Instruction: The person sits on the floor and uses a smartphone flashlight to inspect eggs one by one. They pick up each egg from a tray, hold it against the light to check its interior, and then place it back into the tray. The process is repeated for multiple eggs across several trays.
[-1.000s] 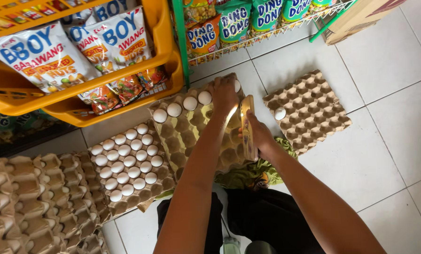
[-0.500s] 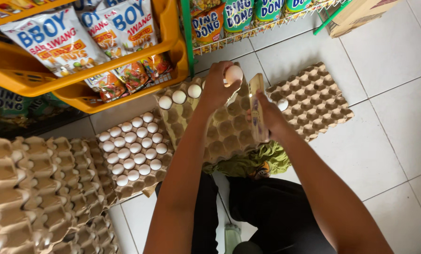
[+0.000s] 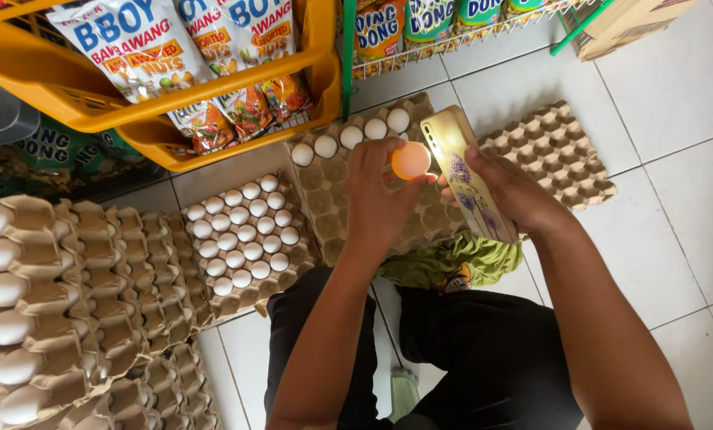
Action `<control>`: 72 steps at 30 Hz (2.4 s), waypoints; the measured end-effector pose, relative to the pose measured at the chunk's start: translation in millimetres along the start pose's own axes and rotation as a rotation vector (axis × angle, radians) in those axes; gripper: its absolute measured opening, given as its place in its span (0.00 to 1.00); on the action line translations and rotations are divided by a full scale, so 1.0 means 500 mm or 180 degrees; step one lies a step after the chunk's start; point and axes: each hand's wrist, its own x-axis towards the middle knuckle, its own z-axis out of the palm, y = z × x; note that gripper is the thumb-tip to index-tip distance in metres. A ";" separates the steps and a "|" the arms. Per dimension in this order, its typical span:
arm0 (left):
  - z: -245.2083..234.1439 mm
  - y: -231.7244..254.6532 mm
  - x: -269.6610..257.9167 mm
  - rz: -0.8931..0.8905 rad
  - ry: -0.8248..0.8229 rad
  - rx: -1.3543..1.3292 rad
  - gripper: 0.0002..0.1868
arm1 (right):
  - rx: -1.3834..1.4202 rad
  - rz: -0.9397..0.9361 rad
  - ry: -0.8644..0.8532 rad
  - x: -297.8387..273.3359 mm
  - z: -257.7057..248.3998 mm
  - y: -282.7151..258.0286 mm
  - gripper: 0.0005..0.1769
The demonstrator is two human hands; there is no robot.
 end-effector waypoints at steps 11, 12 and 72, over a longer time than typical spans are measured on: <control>0.010 0.015 -0.025 0.0340 0.0144 0.0312 0.30 | -0.0159 -0.0027 0.0021 -0.033 0.009 -0.029 0.38; 0.012 0.017 -0.025 0.0348 0.0155 0.0342 0.30 | -0.0108 -0.0035 0.0025 -0.034 0.008 -0.029 0.38; -0.447 -0.279 -0.228 -0.0806 0.0868 -0.0114 0.27 | -0.0155 0.0640 -0.0450 0.096 0.553 0.103 0.39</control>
